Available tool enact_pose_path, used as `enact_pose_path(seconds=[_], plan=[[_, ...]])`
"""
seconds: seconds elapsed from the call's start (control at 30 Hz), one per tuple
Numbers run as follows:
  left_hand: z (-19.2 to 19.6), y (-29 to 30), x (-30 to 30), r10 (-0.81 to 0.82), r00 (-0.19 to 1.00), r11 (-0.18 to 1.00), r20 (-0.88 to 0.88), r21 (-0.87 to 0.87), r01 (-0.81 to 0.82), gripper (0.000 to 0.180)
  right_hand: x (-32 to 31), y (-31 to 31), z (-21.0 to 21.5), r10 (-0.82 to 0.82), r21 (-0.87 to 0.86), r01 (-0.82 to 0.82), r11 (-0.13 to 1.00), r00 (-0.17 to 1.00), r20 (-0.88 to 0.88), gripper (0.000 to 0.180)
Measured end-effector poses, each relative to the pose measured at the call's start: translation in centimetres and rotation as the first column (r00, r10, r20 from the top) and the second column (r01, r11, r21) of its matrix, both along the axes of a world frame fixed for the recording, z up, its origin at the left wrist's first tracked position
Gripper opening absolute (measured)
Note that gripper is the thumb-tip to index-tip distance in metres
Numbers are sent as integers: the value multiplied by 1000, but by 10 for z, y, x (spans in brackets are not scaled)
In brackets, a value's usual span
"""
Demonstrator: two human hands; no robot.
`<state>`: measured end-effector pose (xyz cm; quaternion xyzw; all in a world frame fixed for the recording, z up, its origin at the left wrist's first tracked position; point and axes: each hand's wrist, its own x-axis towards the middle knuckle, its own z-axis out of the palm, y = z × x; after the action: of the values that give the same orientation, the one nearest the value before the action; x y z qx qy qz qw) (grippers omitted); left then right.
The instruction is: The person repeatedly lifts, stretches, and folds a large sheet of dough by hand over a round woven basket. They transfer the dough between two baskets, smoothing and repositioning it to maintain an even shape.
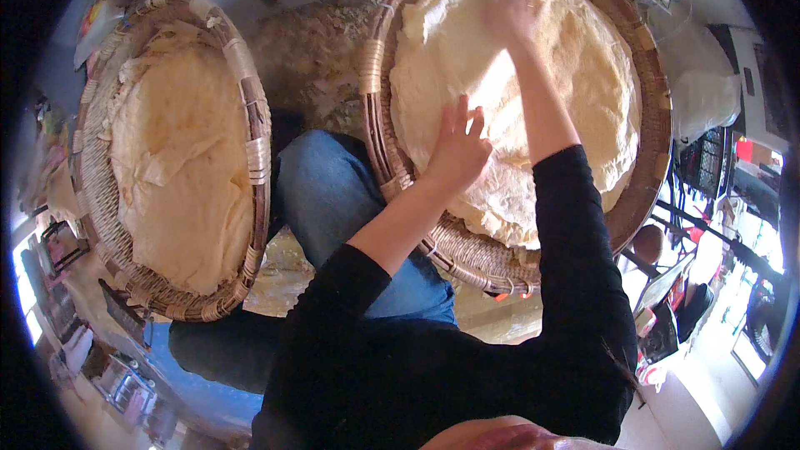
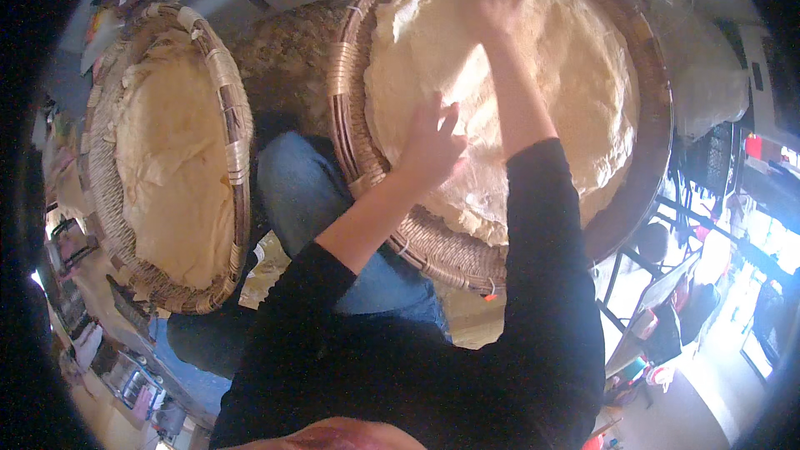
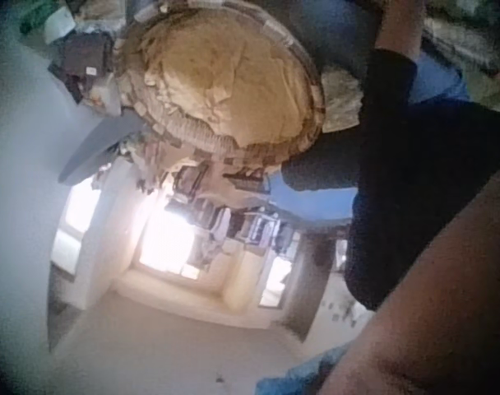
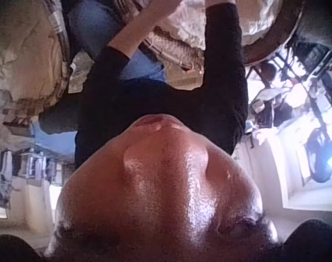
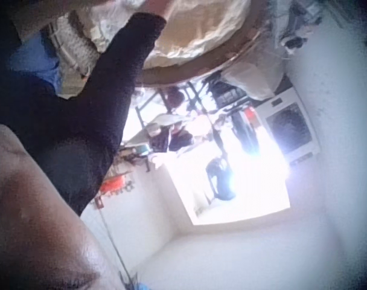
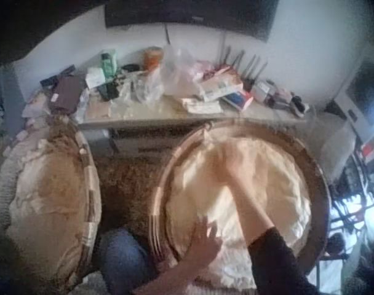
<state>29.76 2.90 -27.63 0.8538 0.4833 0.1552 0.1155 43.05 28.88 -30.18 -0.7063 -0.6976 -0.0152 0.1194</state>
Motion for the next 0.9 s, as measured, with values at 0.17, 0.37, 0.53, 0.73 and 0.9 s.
enact_pose_path(seconds=[0.17, 0.37, 0.53, 0.73, 0.9], plan=[[-1, 9, -8, 28, 994, 988, 107, 150, -44, 50, -19, -23, 15, 75, 478, -34, 878, 995, -67, 49], [14, 14, -16, 166, 986, 980, -9, -110, -166, 53, 83, -118, 53, -171, -55, 177, 983, 980, 98, 73], [14, 13, -15, 177, 980, 980, -87, -75, -183, 47, 202, -229, 37, -362, -175, 558, 811, 715, 598, 75], [20, 15, -18, 156, 985, 980, -71, -114, -163, 43, 226, -240, 29, -518, -277, 617, 736, 778, 356, 80], [61, -28, -69, 19, 991, 985, 130, -171, 3, 23, 148, -271, 43, 111, -381, -64, 922, 988, 104, 65]])
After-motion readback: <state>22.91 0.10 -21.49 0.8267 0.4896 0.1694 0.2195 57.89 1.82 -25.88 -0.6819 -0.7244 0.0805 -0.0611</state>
